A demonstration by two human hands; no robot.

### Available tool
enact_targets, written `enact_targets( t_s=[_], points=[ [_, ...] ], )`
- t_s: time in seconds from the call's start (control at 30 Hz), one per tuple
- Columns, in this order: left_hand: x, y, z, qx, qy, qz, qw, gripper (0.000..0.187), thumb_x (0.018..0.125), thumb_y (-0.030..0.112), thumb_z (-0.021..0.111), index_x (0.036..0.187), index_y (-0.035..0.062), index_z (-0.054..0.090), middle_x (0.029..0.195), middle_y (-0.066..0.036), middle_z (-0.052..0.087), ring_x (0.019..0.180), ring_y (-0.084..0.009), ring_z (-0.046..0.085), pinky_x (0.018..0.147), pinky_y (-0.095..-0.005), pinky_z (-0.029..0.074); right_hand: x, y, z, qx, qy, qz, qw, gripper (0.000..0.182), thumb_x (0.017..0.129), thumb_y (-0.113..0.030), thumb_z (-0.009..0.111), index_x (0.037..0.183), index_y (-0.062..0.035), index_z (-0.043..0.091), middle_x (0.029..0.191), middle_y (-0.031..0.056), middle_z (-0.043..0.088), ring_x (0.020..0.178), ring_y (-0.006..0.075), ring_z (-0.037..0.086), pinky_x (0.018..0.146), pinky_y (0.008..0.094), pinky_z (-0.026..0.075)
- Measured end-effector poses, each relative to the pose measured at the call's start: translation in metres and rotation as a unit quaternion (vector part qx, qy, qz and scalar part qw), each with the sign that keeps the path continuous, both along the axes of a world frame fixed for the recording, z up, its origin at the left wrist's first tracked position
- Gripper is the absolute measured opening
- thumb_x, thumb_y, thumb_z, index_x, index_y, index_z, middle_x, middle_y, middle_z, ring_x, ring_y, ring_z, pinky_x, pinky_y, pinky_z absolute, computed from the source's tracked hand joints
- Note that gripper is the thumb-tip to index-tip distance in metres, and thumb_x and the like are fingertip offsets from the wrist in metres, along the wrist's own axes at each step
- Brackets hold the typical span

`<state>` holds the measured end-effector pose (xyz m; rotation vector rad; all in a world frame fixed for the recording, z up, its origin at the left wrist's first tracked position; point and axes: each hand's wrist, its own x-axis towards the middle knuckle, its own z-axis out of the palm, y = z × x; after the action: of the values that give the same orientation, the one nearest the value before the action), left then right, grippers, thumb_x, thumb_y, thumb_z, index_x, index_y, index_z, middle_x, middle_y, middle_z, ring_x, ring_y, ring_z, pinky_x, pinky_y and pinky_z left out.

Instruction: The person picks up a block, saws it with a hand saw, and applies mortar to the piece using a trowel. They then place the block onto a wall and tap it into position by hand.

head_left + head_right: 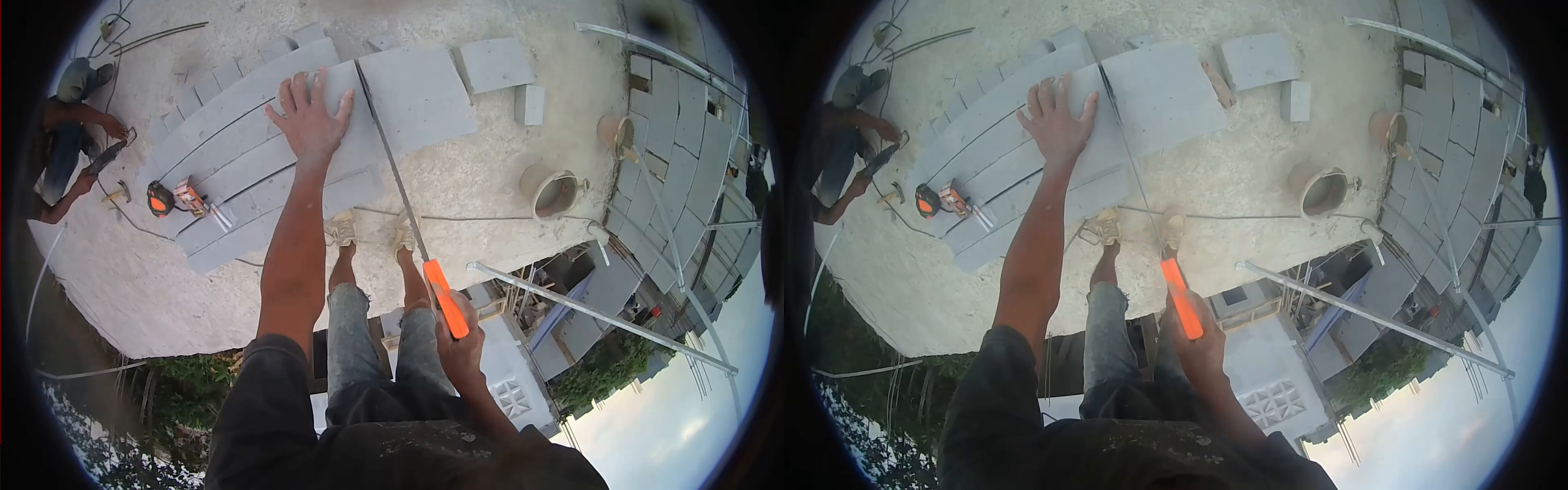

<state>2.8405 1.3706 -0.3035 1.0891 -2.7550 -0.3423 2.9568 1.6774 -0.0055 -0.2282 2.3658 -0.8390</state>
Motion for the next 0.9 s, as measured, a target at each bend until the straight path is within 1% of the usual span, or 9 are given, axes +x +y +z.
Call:
enact_targets(
  t_s=[0.07,0.17,0.23,0.3,0.37,0.47,0.57,0.8,0.9],
  points=[
    [0.072,0.049,0.02,0.049,-0.069,-0.027,0.996,0.065,0.087,0.062,0.06,0.141,0.0267,0.052,0.145,-0.004,0.041,0.142,-0.0282,0.027,0.109,-0.0725,0.015,0.026,0.028,0.046,0.147,-0.124,-0.099,0.976,0.046,0.091,-0.006,0.065,0.134,-0.0007,0.049,0.119,0.0216,0.066,0.112,0.0321,0.066,0.096,0.042,0.052],
    [0.037,0.028,0.006,-0.012,-0.021,-0.013,1.0,0.063,0.087,0.06,0.062,0.138,0.025,0.055,0.143,-0.005,0.045,0.139,-0.0296,0.033,0.106,-0.072,0.021,-0.007,-0.004,-0.023,0.035,0.04,0.033,0.998,0.046,0.092,-0.007,0.065,0.135,-0.0009,0.048,0.114,0.0217,0.068,0.102,0.0341,0.07,0.088,0.0434,0.054],
    [0.048,0.037,0.011,-0.002,-0.029,-0.018,0.999,0.063,0.086,0.06,0.063,0.138,0.025,0.055,0.142,-0.005,0.046,0.139,-0.0295,0.033,0.106,-0.0725,0.021,-0.064,-0.062,-0.074,0.035,-0.055,-0.043,0.997,0.042,0.097,-0.018,0.062,0.136,-0.0089,0.052,0.093,0.0222,0.067,0.073,0.0341,0.067,0.066,0.0427,0.051],
    [0.024,0.015,0.005,-0.028,-0.001,-0.011,1.0,0.064,0.086,0.061,0.063,0.138,0.025,0.055,0.141,-0.006,0.046,0.138,-0.0295,0.034,0.106,-0.0725,0.021,-0.081,-0.075,-0.103,0.002,-0.021,-0.027,0.999,0.043,0.098,-0.019,0.06,0.138,-0.0076,0.05,0.083,0.0203,0.066,0.063,0.0324,0.062,0.062,0.044,0.047],
    [0.039,0.031,0.016,-0.013,-0.008,-0.023,1.0,0.064,0.086,0.061,0.063,0.138,0.0249,0.055,0.139,-0.006,0.046,0.138,-0.0296,0.034,0.107,-0.0722,0.021,-0.051,-0.054,-0.073,0.052,-0.07,-0.037,0.995,0.043,0.097,-0.018,0.061,0.137,-0.0071,0.05,0.091,0.0206,0.068,0.072,0.0331,0.066,0.066,0.0433,0.05],
    [0.032,0.026,0.004,-0.015,-0.024,-0.013,1.0,0.061,0.087,0.062,0.061,0.138,0.0272,0.055,0.14,-0.005,0.044,0.14,-0.0292,0.031,0.105,-0.078,0.018,-0.002,-0.014,-0.021,-0.002,0.014,-0.021,1.0,0.042,0.093,-0.016,0.067,0.131,-0.0039,0.055,0.124,0.0188,0.066,0.11,0.0336,0.068,0.091,0.0371,0.054],
    [0.071,0.051,0.019,0.028,-0.049,-0.037,0.998,0.063,0.086,0.062,0.062,0.137,0.0253,0.055,0.139,-0.006,0.045,0.139,-0.0299,0.032,0.104,-0.0748,0.02,0.049,0.028,0.058,0.125,-0.095,-0.096,0.983,0.041,0.092,-0.013,0.067,0.131,-0.0033,0.056,0.122,0.0202,0.066,0.108,0.0329,0.068,0.09,0.0371,0.054],
    [0.025,0.02,0.005,-0.001,-0.024,-0.007,1.0,0.063,0.088,0.063,0.058,0.14,0.0269,0.053,0.145,-0.004,0.04,0.142,-0.0289,0.027,0.109,-0.0739,0.016,-0.063,-0.072,-0.122,-0.017,0.061,0.003,0.998,0.046,0.096,-0.021,0.062,0.138,-0.0081,0.051,0.12,0.0191,0.066,0.09,0.0367,0.068,0.075,0.0433,0.053],
    [0.029,0.025,0.016,0.006,-0.038,-0.018,0.999,0.064,0.088,0.062,0.059,0.14,0.0263,0.053,0.144,-0.004,0.041,0.141,-0.0289,0.028,0.108,-0.0734,0.018,-0.04,-0.044,-0.06,0.084,-0.118,-0.064,0.987,0.045,0.094,-0.019,0.064,0.136,-0.0088,0.053,0.121,0.0173,0.067,0.095,0.036,0.069,0.08,0.0422,0.055]
  ],
)
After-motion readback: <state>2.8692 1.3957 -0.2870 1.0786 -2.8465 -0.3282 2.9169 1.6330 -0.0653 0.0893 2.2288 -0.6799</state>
